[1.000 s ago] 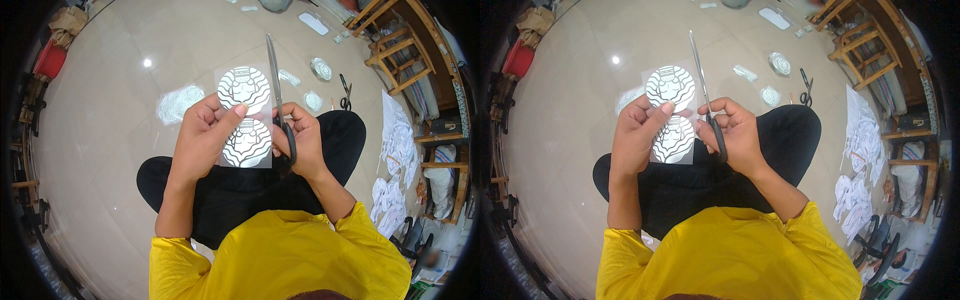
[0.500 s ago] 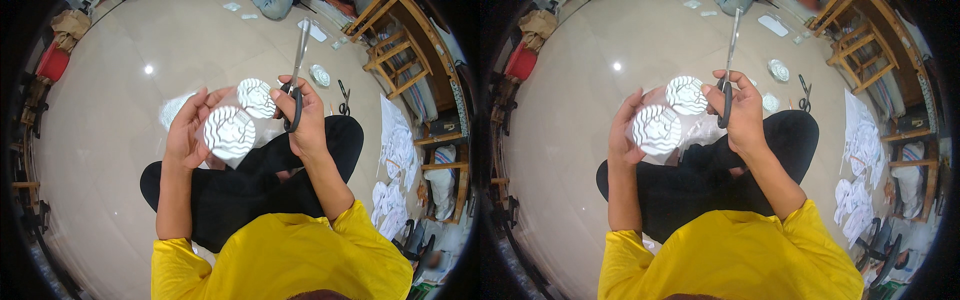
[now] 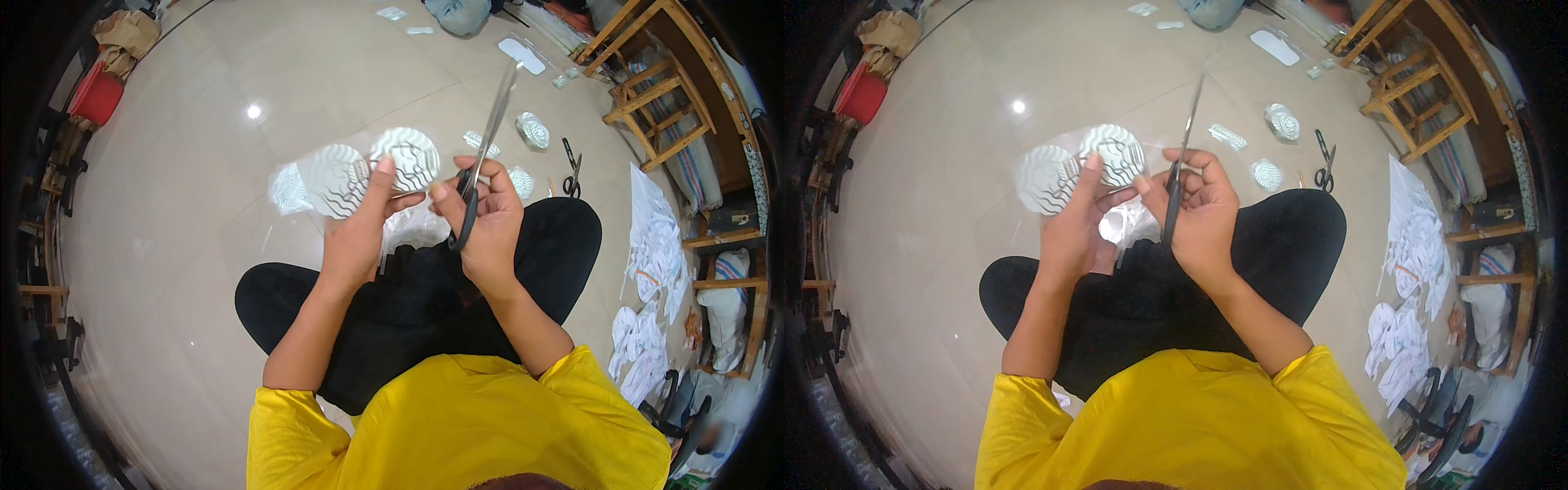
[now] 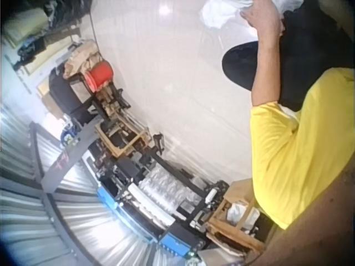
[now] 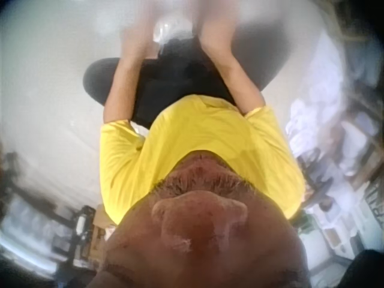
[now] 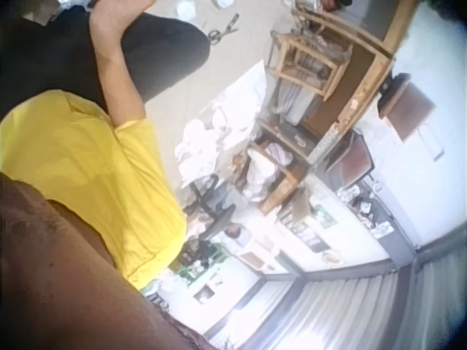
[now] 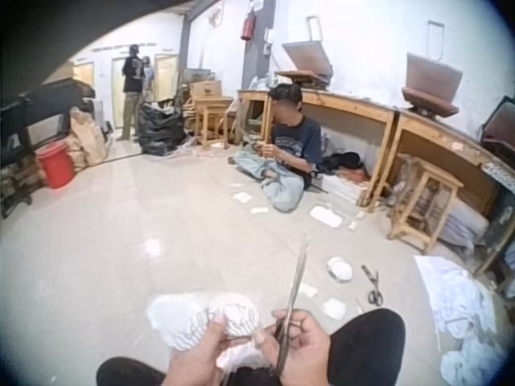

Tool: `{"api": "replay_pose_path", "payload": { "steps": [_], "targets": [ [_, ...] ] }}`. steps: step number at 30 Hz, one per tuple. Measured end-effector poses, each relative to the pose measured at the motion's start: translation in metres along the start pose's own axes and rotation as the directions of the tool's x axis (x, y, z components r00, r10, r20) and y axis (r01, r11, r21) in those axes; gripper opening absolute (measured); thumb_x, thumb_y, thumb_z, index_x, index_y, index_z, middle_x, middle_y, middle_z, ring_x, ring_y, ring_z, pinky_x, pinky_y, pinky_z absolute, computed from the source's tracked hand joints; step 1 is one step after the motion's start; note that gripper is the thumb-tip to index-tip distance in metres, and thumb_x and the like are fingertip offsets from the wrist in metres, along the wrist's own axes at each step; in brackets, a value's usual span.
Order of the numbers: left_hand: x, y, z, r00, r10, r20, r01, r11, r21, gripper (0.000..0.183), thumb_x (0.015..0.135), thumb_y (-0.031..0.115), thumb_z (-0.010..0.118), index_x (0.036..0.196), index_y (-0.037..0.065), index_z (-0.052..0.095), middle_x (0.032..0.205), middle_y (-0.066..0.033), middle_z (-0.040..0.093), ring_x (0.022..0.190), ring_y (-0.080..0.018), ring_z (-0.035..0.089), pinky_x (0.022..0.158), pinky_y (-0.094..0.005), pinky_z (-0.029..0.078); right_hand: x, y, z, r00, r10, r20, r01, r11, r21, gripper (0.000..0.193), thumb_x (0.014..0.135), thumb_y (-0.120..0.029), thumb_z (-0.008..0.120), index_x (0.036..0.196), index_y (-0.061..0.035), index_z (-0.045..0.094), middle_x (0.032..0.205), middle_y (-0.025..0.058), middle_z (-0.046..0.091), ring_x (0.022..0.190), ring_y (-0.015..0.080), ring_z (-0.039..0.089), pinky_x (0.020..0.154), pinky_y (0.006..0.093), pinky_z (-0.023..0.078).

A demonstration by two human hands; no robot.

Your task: The person sits on the floor and uses scissors to cut out circular decorative shapes from a transparent sheet. They repeatedly trim the edges of each circle, place the finished pieces on the floor, and continue cutting additional shapes from the same sheet.

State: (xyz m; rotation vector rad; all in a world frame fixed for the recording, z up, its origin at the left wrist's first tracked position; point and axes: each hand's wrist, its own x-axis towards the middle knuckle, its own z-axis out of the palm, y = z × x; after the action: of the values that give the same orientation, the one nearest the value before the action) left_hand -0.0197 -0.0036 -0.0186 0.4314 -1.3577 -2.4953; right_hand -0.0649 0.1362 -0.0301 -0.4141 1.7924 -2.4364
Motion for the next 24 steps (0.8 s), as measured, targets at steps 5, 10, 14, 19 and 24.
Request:
{"api": "replay_pose_path", "payload": {
  "steps": [5, 10, 14, 19, 24],
  "targets": [
    [-0.002, 0.025, -0.002, 0.998, -0.045, -0.032, 0.042, 0.994, -0.102, 0.039, 0.104, 0.027, 0.058, 0.124, -0.006, 0.055, 0.112, -0.0172, 0.068, 0.105, -0.0321, 0.072, 0.085, -0.0350, 0.061, -0.023, 0.000, -0.020, 0.942, 0.287, 0.172, -0.289, 0.957, -0.015, 0.038, 0.088, -0.003, 0.079, 0.118, 0.0019, 0.058, 0.080, 0.0041, 0.068, 0.069, 0.0061, 0.064, 0.064, 0.0177, 0.049],
    [-0.001, 0.027, -0.007, 0.998, -0.038, -0.047, 0.034, 0.996, -0.085, 0.037, 0.105, 0.026, 0.057, 0.125, -0.005, 0.053, 0.112, -0.0172, 0.069, 0.105, -0.0298, 0.073, 0.084, -0.0320, 0.062, -0.035, 0.000, -0.036, 0.886, 0.300, 0.352, -0.270, 0.954, -0.132, 0.031, 0.092, -0.005, 0.073, 0.118, 0.0031, 0.057, 0.079, 0.0035, 0.065, 0.066, 0.0068, 0.063, 0.063, 0.0191, 0.052],
    [-0.002, 0.024, -0.004, 0.999, -0.021, -0.046, 0.016, 0.995, -0.095, 0.038, 0.105, 0.025, 0.057, 0.127, -0.006, 0.052, 0.112, -0.0173, 0.070, 0.104, -0.0284, 0.073, 0.085, -0.0317, 0.062, -0.037, 0.000, -0.033, 0.868, 0.314, 0.384, -0.291, 0.949, -0.119, 0.029, 0.091, -0.004, 0.073, 0.116, 0.0024, 0.057, 0.078, 0.0023, 0.064, 0.065, 0.0053, 0.060, 0.061, 0.0185, 0.050],
    [-0.002, 0.023, -0.002, 0.998, 0.023, -0.061, -0.029, 0.994, -0.106, 0.040, 0.105, 0.025, 0.057, 0.127, -0.007, 0.052, 0.113, -0.0175, 0.069, 0.103, -0.0277, 0.073, 0.088, -0.0334, 0.062, -0.037, -0.002, -0.031, 0.870, 0.330, 0.367, -0.311, 0.944, -0.113, 0.029, 0.091, -0.001, 0.072, 0.115, 0.0019, 0.057, 0.077, 0.0015, 0.063, 0.064, 0.0043, 0.059, 0.060, 0.0180, 0.049],
    [-0.003, 0.024, 0.000, 0.995, 0.053, -0.082, -0.059, 0.996, -0.069, 0.043, 0.105, 0.028, 0.059, 0.127, -0.009, 0.052, 0.114, -0.0186, 0.069, 0.102, -0.0276, 0.073, 0.089, -0.0345, 0.062, -0.040, 0.002, -0.031, 0.874, 0.305, 0.378, -0.288, 0.952, -0.102, 0.030, 0.090, -0.006, 0.076, 0.114, 0.0001, 0.059, 0.073, 0.0012, 0.065, 0.060, 0.0041, 0.059, 0.057, 0.0172, 0.044]
  ]
}}
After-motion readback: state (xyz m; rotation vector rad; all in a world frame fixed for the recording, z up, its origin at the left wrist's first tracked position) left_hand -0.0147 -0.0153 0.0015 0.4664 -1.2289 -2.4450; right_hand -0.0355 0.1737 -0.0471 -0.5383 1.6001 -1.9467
